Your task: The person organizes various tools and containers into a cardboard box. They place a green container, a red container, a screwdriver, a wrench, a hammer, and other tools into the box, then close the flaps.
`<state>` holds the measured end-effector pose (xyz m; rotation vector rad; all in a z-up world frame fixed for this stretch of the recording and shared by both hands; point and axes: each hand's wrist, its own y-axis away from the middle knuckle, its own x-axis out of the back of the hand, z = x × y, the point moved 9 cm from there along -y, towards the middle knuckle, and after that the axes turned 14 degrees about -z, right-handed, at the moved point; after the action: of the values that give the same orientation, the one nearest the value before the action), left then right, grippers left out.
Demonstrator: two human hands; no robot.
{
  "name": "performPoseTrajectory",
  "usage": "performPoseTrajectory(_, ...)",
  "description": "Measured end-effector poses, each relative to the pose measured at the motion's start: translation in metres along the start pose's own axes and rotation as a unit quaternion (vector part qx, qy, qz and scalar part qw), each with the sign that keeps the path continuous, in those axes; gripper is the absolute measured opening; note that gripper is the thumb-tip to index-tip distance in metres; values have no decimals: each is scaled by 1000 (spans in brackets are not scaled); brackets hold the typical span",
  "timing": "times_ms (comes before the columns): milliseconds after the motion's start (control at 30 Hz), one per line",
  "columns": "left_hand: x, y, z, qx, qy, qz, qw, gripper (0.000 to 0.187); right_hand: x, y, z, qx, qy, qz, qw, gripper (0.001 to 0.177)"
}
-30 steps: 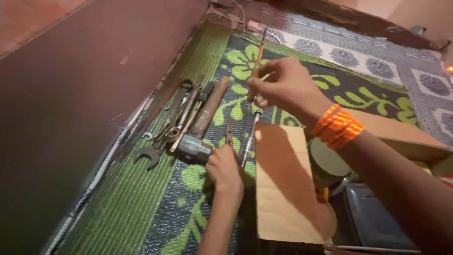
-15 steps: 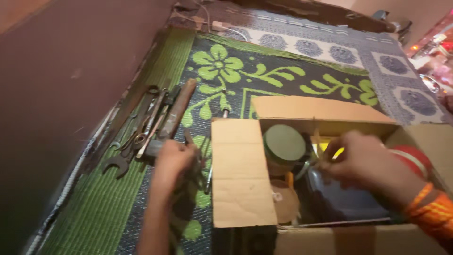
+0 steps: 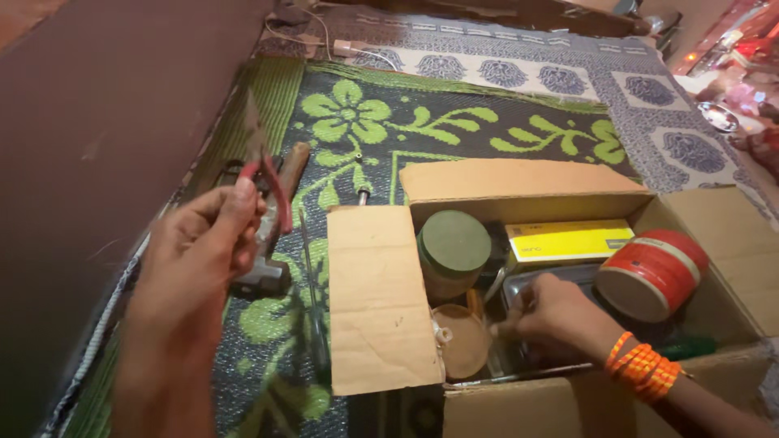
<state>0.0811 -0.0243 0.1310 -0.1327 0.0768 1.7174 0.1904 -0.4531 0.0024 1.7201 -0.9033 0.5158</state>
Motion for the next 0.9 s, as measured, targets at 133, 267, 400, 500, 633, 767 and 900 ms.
performPoseTrajectory(133, -27, 11, 24, -7, 0, -32, 999, 35, 49, 44, -47, 90, -48, 108, 989, 37)
performPoseTrajectory(267, -71, 11, 37, -38, 1, -101, 994, 34, 98, 120, -106, 277, -179, 199, 923, 42)
performPoseTrajectory(400, -147, 9, 36, -79, 12, -231, 970, 30, 82, 131, -159, 381, -310, -39, 870, 54)
performPoseTrajectory(500, -186, 16, 27, -87, 33, -278, 956, 27, 72, 131, -168, 404, -390, -136, 816, 57)
performPoseTrajectory(633, -196, 22, 33, -168, -70, -195, 964, 26, 75, 118, -142, 329, -448, -114, 823, 51)
performPoseTrajectory(767, -194, 19, 17, -62, -255, -141, 955, 23, 78, 109, -118, 260, -393, -88, 878, 41)
performPoseTrajectory(900, -184, 16, 25, -67, -294, -104, 948, 23, 66, 81, -78, 116, -248, -43, 961, 35)
